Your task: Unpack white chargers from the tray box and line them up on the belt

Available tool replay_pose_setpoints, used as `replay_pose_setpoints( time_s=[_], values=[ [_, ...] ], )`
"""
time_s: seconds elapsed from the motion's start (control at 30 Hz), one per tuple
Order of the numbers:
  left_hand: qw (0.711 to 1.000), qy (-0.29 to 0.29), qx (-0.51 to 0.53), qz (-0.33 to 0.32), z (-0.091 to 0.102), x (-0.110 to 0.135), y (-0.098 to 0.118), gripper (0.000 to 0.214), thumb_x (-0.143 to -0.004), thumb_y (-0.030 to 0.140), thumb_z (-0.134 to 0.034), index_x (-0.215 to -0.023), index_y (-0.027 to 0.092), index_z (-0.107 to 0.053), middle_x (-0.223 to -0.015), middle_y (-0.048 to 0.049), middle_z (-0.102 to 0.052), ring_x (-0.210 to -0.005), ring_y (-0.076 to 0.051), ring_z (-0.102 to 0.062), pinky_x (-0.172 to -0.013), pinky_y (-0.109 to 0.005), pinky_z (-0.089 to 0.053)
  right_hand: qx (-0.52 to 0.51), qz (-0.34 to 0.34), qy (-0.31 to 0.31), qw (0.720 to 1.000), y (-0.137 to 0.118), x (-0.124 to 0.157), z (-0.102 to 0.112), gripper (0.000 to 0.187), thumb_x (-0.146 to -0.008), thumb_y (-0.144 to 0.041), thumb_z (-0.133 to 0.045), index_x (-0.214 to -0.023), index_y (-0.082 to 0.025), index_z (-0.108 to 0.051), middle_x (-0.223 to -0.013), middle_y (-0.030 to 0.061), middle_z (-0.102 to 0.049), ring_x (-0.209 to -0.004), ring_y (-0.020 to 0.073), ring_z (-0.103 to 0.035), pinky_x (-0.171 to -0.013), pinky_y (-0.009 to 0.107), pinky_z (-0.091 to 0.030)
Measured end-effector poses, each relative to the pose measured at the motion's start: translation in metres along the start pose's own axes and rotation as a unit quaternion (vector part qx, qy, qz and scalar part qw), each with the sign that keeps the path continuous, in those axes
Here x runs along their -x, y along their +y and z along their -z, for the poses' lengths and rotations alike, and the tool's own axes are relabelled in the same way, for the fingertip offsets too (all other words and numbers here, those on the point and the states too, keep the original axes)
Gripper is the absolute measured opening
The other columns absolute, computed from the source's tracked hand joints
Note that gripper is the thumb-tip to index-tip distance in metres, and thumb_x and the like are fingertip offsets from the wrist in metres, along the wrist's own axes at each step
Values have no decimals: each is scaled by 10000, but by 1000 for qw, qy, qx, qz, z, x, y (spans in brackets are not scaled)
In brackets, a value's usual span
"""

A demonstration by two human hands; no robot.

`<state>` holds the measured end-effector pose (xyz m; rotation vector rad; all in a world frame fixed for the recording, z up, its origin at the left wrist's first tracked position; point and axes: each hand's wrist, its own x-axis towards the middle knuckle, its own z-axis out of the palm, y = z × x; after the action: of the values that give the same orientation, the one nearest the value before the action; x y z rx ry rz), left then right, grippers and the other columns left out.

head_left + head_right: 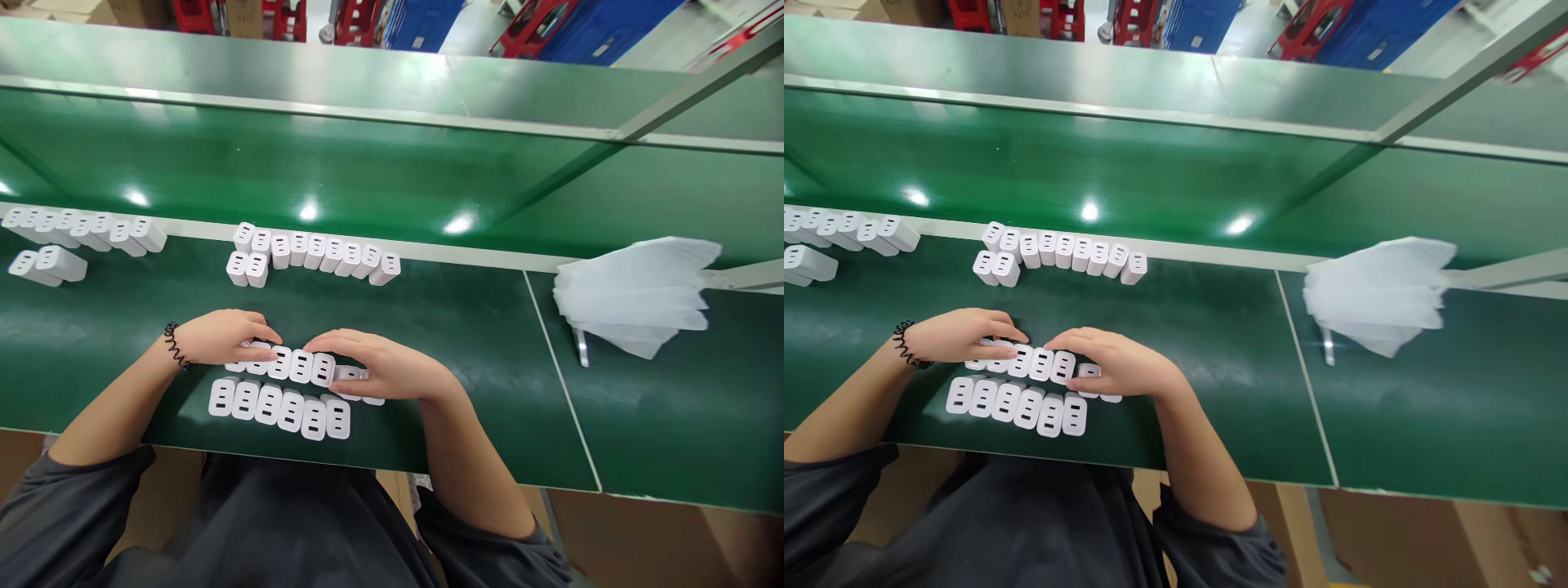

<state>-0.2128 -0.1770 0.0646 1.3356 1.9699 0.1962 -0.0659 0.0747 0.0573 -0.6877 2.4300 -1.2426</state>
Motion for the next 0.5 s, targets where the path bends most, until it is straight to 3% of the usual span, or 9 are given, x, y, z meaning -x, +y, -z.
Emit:
replay_pose_setpoints(
  time_s=[0.1,0.2,0.3,0.37,0.5],
  values=[
    [1000,-2,-1,3,0,0,0,435,-969,528,-436,-1287,291,-612,-1232,-25,-613,-962,-159,-630,-813,-228,-421,16,-16,20,1000,1,0,-1,320,-910,-340,-622,-1207,-224,-594,-1182,65,-637,-1085,226,-589,-919,348,-481],
    [1000,0,0,4,0,0,-1,444,-964,545,-433,-1285,298,-614,-1231,-23,-611,-951,-160,-632,-825,-236,-422,77,-75,103,989,4,-2,-4,225,-896,-366,-637,-1057,-211,-611,-1016,56,-626,-916,210,-590,-785,326,-475],
    [1000,0,1,8,0,0,-1,459,-959,570,-420,-1286,310,-613,-1224,-17,-607,-934,-159,-631,-819,-243,-426,109,-119,171,972,7,-5,-10,233,-910,-351,-608,-1080,-196,-579,-866,15,-563,-714,153,-530,-651,278,-422],
    [1000,-1,1,10,0,0,-1,474,-958,584,-408,-1288,310,-610,-1210,-19,-609,-931,-162,-627,-812,-244,-429,97,-113,181,972,6,-9,-14,201,-925,-311,-578,-1084,-189,-580,-767,-19,-516,-648,131,-493,-605,256,-386],
    [1000,-2,0,12,1,0,0,500,-957,601,-384,-1293,303,-604,-1201,-24,-612,-931,-165,-618,-810,-245,-434,45,-84,148,984,3,-13,-16,133,-958,-284,-537,-908,-190,-617,-643,-43,-516,-609,117,-497,-598,243,-368]
  ],
)
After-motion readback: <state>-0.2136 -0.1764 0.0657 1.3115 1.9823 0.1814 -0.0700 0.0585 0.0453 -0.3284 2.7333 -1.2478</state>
